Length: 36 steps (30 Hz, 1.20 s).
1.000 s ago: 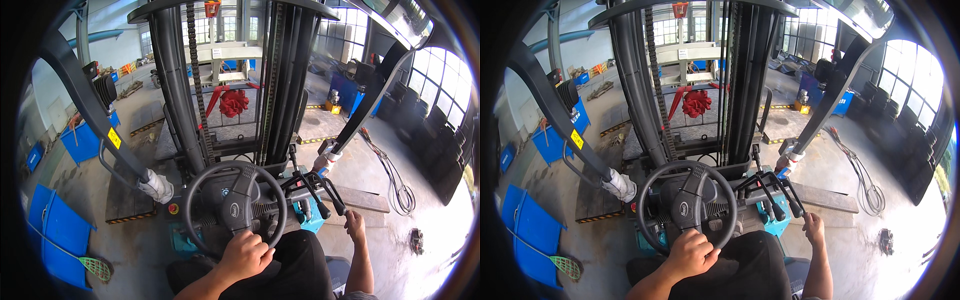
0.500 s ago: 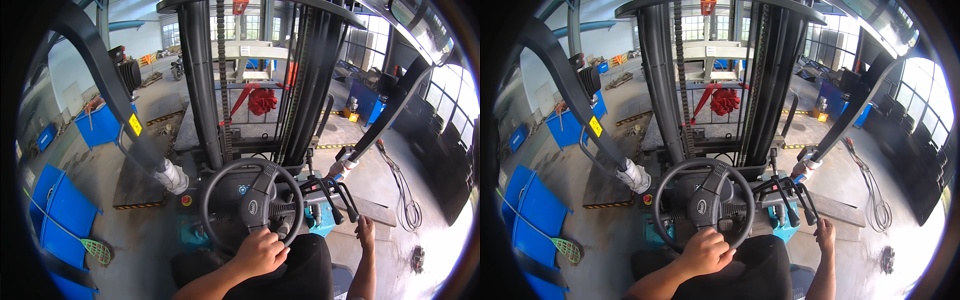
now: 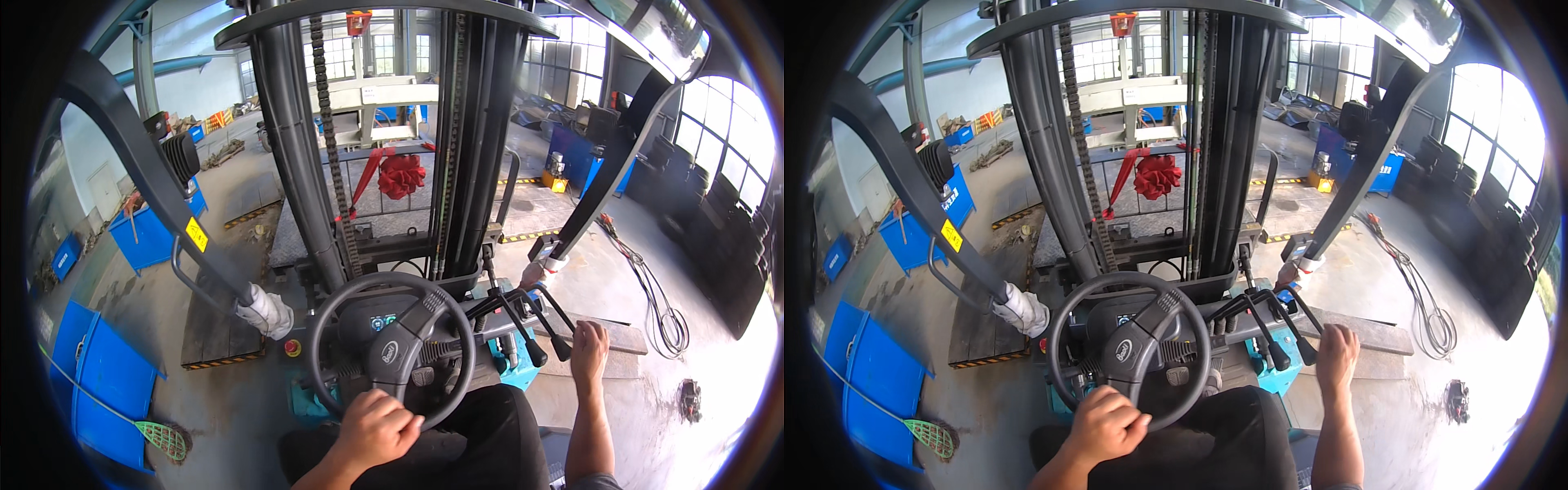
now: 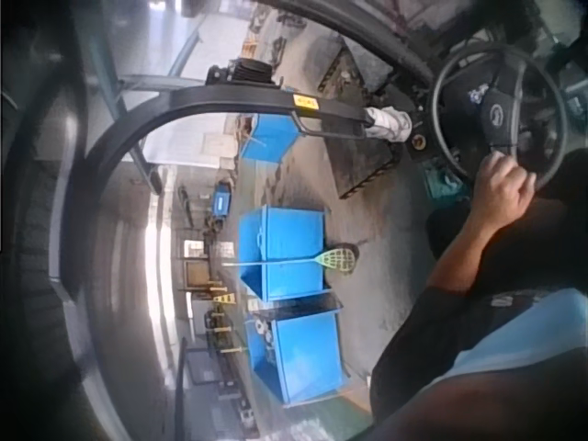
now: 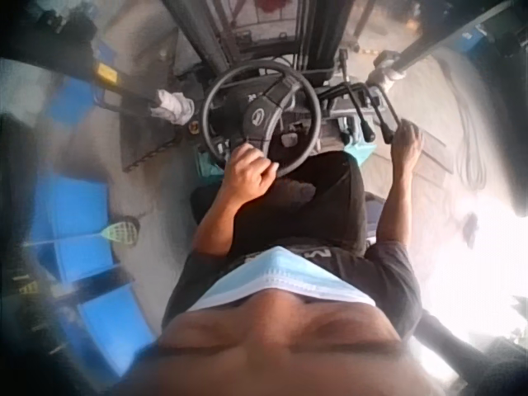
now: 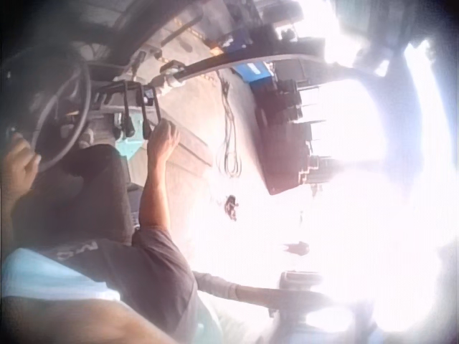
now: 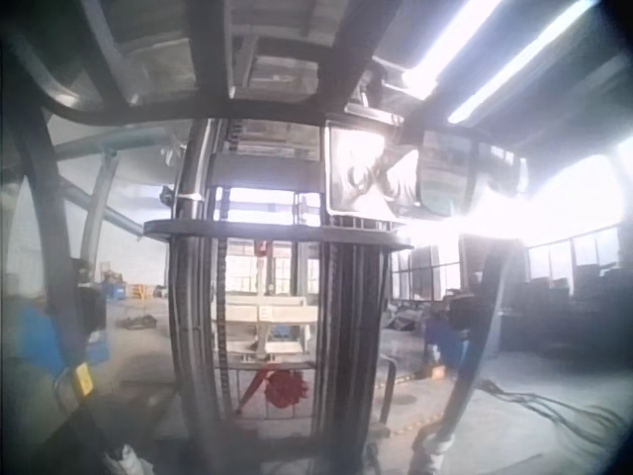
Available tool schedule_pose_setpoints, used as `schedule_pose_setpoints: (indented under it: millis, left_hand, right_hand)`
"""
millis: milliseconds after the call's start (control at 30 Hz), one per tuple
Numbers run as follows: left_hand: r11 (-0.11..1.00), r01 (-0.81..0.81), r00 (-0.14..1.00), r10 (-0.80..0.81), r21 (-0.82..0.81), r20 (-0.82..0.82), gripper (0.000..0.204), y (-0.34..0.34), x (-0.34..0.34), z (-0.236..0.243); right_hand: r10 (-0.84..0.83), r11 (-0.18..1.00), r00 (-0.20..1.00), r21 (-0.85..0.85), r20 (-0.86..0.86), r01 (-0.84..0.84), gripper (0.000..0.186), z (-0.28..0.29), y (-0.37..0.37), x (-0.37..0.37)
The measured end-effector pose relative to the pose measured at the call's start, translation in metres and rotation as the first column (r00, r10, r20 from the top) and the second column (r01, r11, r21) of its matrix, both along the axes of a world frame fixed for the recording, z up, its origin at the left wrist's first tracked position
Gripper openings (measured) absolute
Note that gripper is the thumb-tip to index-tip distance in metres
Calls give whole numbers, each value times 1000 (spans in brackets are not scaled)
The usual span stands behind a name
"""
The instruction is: The person sits in a forklift and operates the steering wheel and control levers. They maneuver the forklift within a warehouse, then drive it out of the building into an outdoor area.
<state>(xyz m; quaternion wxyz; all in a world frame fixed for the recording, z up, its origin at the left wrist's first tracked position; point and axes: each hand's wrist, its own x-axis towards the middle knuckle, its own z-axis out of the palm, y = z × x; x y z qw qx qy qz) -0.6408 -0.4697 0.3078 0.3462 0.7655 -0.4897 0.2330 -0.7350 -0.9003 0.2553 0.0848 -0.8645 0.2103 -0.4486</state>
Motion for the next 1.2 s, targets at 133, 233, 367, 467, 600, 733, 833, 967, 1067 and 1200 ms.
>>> schedule_pose_setpoints:
  millis: [133, 233, 367, 467, 600, 733, 833, 967, 1067, 1200]
  left_hand:
    - [990, -142, 989, 143, -19, 37, 25, 28, 17, 7]
    - [958, -259, 963, 266, -127, 42, 22, 41, 42, 10]
    - [939, -304, 947, 316, -161, 57, 24, 46, 72, 16]
    - [927, -366, 926, 372, -83, 63, 31, 39, 101, 33]
    - [947, -303, 946, 312, -102, 89, 31, -10, 167, 58]
    - [973, -229, 967, 228, -2, 111, 27, -90, 189, 53]
    - [992, -123, 990, 120, 27, 74, 29, -136, 160, 42]
    - [993, 39, 993, -51, 109, 110, 28, -156, 103, 30]
    - [973, 35, 997, -50, 227, 61, 25, -155, 89, 28]
    - [988, -112, 991, 104, 108, 81, 26, -151, 127, 42]
  right_hand:
    - [238, 965, 970, 95, 55, -243, 22, 5, 49, 3]
    - [217, 968, 960, -92, -177, -235, 29, 5, 71, 15]
    - [142, 977, 978, -134, -155, -163, 33, 2, 79, 24]
    - [118, 981, 979, -135, -167, -142, 28, 0, 81, 25]
    - [85, 988, 981, -111, -176, -105, 25, 0, 86, 26]
    - [63, 989, 981, -117, -185, -86, 24, 1, 87, 25]
    - [71, 986, 982, -139, -175, -96, 24, -1, 84, 24]
    - [97, 976, 986, -181, -134, -121, 23, -6, 78, 24]
    - [89, 976, 985, -185, -148, -116, 24, -7, 76, 22]
    - [121, 973, 983, -182, -140, -145, 25, -5, 74, 20]
